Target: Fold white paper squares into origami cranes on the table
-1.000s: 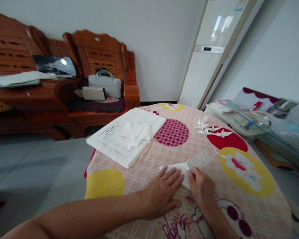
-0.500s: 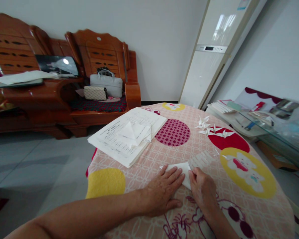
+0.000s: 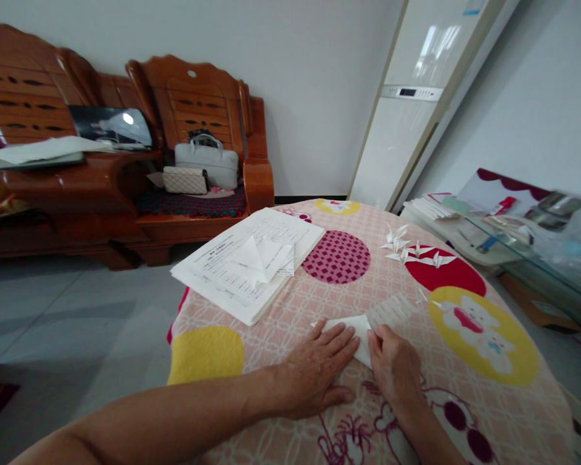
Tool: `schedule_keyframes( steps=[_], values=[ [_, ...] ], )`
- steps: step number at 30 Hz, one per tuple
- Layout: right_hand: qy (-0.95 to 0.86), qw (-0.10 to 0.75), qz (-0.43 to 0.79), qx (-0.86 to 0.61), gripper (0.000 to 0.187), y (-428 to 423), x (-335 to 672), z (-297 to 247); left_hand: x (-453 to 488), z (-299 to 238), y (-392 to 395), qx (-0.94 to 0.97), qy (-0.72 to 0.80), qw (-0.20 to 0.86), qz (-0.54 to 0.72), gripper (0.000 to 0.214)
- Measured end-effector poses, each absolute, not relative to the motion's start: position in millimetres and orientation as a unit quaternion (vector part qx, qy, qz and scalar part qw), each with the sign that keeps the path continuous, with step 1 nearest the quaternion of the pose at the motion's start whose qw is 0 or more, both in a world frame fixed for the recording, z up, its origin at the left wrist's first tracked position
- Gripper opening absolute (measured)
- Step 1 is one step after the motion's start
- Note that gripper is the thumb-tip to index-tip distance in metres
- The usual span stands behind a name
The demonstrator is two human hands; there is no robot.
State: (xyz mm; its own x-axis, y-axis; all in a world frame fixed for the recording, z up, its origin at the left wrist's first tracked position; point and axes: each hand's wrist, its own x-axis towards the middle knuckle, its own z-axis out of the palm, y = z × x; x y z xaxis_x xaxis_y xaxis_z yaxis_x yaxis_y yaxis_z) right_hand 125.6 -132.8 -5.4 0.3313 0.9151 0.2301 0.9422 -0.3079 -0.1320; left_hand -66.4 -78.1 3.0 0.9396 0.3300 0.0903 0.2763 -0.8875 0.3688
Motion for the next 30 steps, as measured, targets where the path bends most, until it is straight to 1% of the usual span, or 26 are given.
schedule_keyframes(
  steps=[9, 19, 30],
  values=[
    [-0.565, 0.125, -0.038, -0.815, 0.024, -131.8, 124.5, -1.9, -67.4, 3.1, -76.8, 0.969, 0.153, 0.177, 0.074, 0.080],
    [-0.556, 0.122, -0.020, -0.822, 0.024, -130.6, 122.4, 2.4, -67.2, 4.0, -76.4, 0.970, 0.154, 0.172, 0.071, 0.079],
    [-0.569, 0.141, -0.036, -0.809, 0.025, -131.7, 125.0, -3.0, -66.8, 4.2, -77.0, 0.971, 0.155, 0.169, 0.075, 0.079]
  ],
)
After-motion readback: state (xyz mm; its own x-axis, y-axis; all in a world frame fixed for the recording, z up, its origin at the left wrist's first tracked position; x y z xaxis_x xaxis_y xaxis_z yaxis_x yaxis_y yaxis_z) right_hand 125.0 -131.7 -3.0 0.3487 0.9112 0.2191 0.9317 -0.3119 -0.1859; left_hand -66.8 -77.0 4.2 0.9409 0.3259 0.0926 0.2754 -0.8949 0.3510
